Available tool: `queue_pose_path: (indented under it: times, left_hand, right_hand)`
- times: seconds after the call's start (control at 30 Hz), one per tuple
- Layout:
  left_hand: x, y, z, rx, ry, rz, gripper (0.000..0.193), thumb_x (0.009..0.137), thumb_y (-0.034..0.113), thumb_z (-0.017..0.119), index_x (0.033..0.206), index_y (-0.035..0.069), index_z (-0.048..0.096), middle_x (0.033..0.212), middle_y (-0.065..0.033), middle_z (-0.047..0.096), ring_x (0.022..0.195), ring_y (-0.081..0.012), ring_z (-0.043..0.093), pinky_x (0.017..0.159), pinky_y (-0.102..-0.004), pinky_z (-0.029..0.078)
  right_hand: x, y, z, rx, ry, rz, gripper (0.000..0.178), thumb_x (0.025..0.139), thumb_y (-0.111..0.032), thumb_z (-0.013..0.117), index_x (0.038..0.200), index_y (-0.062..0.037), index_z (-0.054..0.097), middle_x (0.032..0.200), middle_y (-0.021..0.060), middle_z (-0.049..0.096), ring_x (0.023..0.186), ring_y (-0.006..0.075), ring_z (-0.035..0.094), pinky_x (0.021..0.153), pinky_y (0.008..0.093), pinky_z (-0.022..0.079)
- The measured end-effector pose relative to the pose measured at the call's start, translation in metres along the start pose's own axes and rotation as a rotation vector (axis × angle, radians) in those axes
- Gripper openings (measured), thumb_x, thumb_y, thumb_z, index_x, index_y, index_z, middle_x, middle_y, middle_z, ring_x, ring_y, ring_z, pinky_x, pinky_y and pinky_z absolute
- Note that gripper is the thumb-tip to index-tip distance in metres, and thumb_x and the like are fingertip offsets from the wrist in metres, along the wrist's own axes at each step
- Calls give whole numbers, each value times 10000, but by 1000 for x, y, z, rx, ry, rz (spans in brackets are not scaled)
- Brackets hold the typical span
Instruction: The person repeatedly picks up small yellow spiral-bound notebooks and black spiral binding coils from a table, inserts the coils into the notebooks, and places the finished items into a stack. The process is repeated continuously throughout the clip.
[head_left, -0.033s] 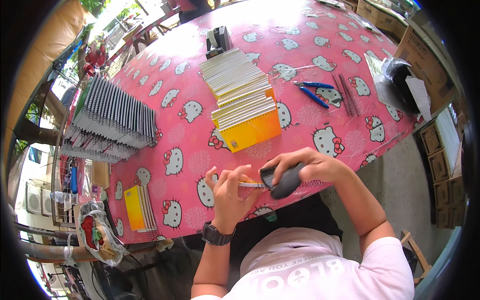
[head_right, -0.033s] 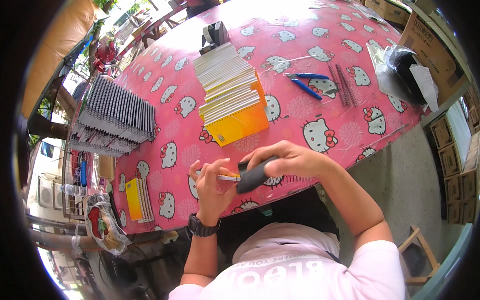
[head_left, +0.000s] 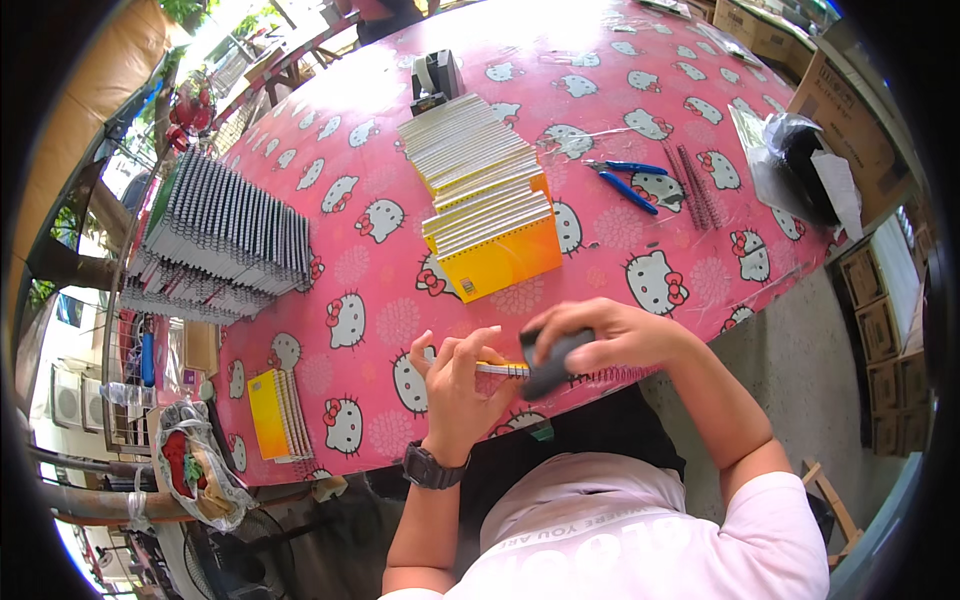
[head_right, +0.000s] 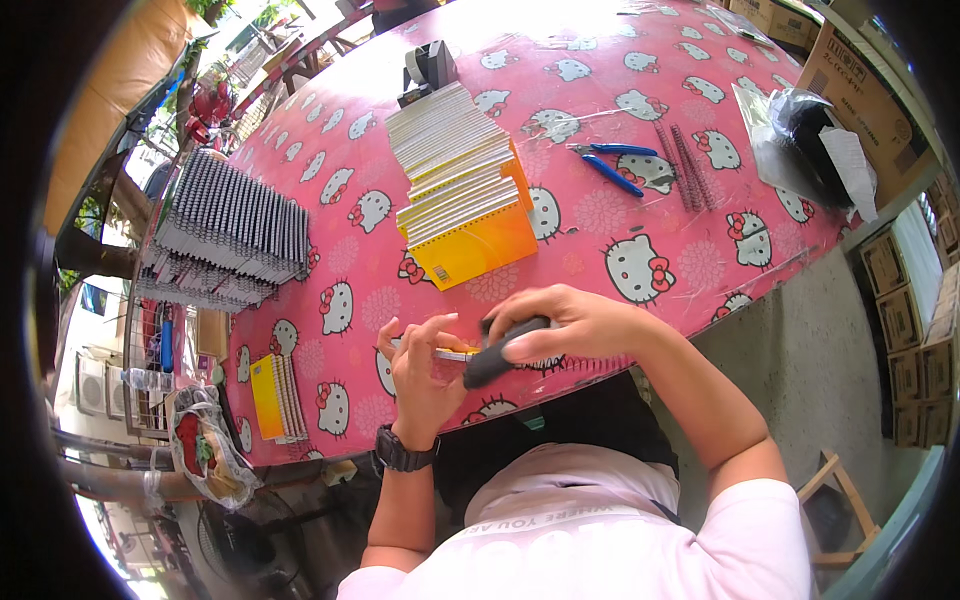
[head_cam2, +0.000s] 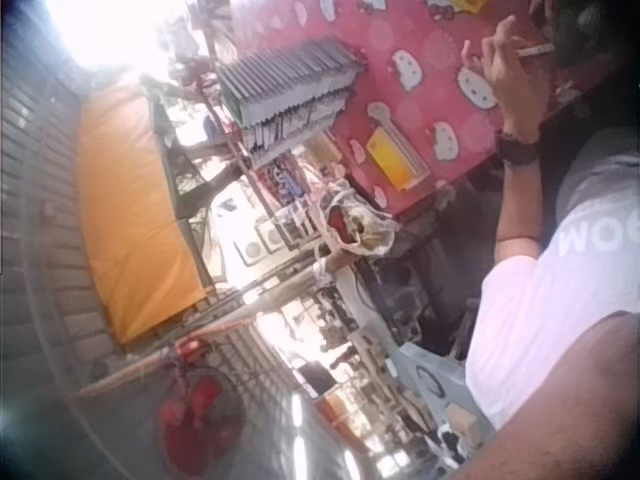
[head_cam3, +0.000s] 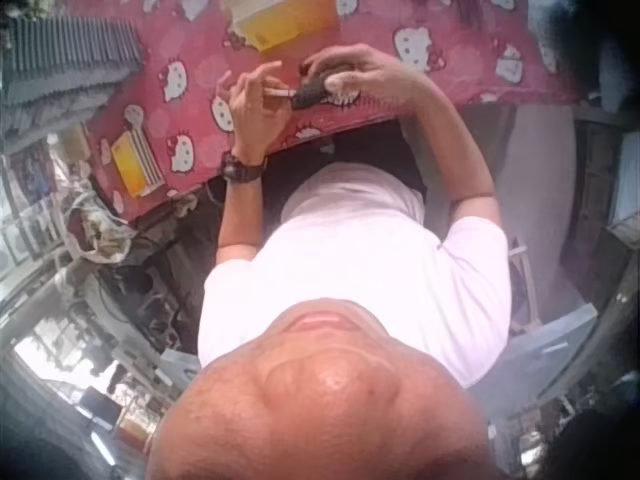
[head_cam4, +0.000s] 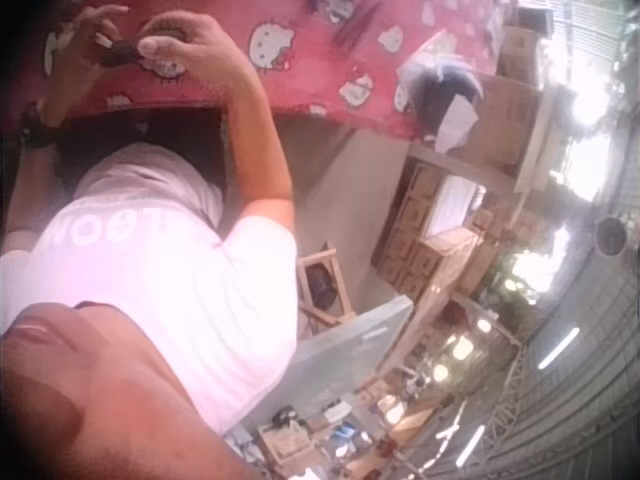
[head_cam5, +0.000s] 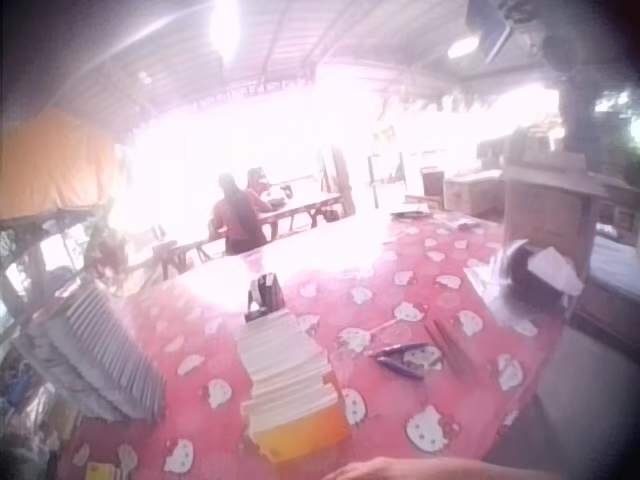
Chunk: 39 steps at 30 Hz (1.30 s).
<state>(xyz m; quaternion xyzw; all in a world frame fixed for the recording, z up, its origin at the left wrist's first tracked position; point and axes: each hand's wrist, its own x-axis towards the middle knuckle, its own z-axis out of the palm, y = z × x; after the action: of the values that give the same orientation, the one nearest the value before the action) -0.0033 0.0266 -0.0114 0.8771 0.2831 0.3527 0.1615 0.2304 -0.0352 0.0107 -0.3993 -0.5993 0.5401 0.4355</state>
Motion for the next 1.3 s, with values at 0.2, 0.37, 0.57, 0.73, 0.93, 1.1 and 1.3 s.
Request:
queue_pose_path:
  times: [0.2, 0.37, 0.57, 0.73, 0.93, 1.1, 1.3]
  left_hand:
    - [-6, -8, 8, -452, 284, -231, 782, 663, 163, 858, 1306, 73, 422, 1110, -70, 564, 1042, -188, 538, 1012, -392, 334]
    - [-25, -22, 16, -818, 77, -436, 653, 728, -2, 783, 1257, 70, 407, 1060, -57, 479, 1051, -158, 481, 940, -296, 407]
    - [-33, -23, 25, -933, 92, -435, 456, 743, -50, 746, 1038, 89, 427, 1008, -52, 456, 989, -159, 485, 920, -311, 417]
    - [-34, -31, 29, -966, 78, -442, 477, 722, -72, 746, 1024, 95, 418, 1005, -48, 459, 981, -168, 483, 902, -310, 414]
    - [-24, -26, 26, -983, 79, -476, 467, 750, -35, 761, 1029, 98, 412, 1010, -40, 463, 968, -143, 480, 889, -290, 418]
    - [-26, -25, 24, -966, 65, -456, 454, 770, -34, 751, 1032, 98, 405, 1027, -39, 463, 964, -131, 485, 871, -279, 429]
    - [-25, -26, 15, -802, 30, -406, 304, 865, 23, 672, 1115, 51, 501, 1039, -46, 491, 967, -129, 496, 875, -272, 427]
  right_hand:
    - [8, 8, 2, 208, 14, -62, 568, 813, -560, 660, 1010, -27, 671, 1071, 148, 610, 970, 223, 561, 841, 345, 447]
    - [14, 5, 1, -317, 125, 137, 491, 838, -482, 661, 1037, -34, 651, 1017, 114, 604, 935, 203, 567, 811, 309, 448]
    - [21, 3, 5, -113, 10, 71, 534, 863, -517, 625, 1034, -12, 641, 938, 77, 599, 915, 159, 545, 789, 313, 439]
    - [34, 6, 10, -574, 128, 58, 560, 855, -568, 607, 1031, -39, 650, 901, 84, 593, 901, 171, 537, 784, 318, 433]
    - [38, 0, 15, -71, -21, 54, 506, 852, -518, 640, 1027, -43, 662, 907, 99, 596, 846, 185, 559, 737, 308, 437]
    - [42, 1, 20, -222, 12, 27, 468, 842, -470, 670, 1032, -42, 650, 953, 112, 591, 900, 215, 563, 786, 337, 443]
    - [24, 9, 9, -519, 302, 158, 469, 777, -446, 738, 1080, -100, 651, 1098, 157, 595, 1085, 306, 525, 919, 409, 419]
